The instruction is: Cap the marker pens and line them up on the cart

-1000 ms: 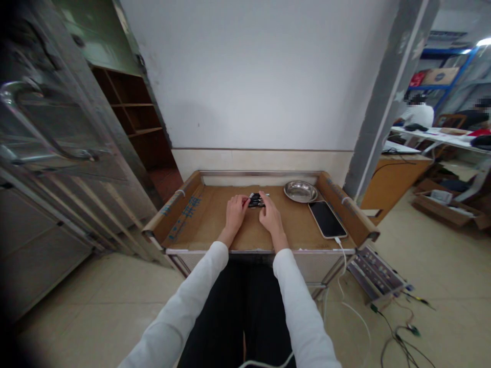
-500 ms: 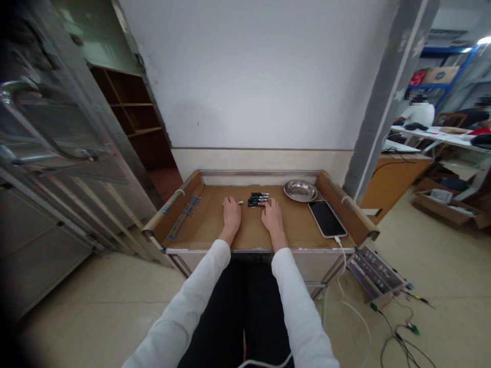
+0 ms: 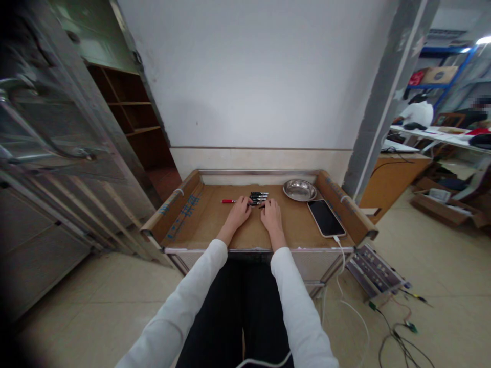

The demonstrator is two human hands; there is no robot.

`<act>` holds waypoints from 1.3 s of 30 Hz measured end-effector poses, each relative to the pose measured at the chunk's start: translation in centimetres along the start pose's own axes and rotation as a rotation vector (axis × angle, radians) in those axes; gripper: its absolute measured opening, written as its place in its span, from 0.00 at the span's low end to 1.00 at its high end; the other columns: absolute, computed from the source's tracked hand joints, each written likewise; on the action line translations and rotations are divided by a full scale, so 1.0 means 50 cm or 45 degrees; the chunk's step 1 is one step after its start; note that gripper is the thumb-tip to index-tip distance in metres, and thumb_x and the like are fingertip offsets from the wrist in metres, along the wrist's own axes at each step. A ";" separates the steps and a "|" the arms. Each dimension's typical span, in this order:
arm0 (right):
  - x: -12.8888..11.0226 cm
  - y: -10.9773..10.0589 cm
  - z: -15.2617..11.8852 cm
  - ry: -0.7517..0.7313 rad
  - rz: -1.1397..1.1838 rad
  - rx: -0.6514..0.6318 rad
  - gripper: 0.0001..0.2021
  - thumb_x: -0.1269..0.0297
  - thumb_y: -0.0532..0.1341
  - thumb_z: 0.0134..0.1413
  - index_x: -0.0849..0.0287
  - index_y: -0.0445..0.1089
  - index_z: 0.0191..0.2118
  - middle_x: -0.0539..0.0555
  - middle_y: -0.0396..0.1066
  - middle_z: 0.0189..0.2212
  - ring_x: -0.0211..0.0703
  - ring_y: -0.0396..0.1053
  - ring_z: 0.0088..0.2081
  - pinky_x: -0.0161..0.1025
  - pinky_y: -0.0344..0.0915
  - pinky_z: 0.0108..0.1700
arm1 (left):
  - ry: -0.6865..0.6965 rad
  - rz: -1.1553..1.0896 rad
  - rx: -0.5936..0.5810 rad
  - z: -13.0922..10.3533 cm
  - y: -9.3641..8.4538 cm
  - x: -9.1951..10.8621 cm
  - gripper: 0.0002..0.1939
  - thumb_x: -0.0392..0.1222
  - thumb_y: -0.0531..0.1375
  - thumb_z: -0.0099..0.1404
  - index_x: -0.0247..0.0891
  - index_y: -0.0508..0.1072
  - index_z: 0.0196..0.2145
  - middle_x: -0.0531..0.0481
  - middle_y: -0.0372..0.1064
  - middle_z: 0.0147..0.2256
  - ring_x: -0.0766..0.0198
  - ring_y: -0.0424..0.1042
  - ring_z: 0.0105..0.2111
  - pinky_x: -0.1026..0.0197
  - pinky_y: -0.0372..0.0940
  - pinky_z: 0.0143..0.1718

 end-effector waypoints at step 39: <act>-0.010 0.012 0.010 -0.203 0.579 -0.019 0.11 0.72 0.53 0.56 0.59 0.71 0.41 0.58 0.70 0.40 0.45 0.68 0.42 0.42 0.65 0.48 | 0.124 -0.437 -0.072 -0.002 -0.007 0.017 0.08 0.35 0.53 0.65 0.38 0.65 0.42 0.46 0.69 0.39 0.62 0.70 0.39 0.57 0.66 0.44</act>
Point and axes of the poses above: each hand's wrist, its own z-axis towards the middle knuckle, its own y-axis out of the palm, x = y × z, the point moved 6 cm from there along z, towards the middle knuckle
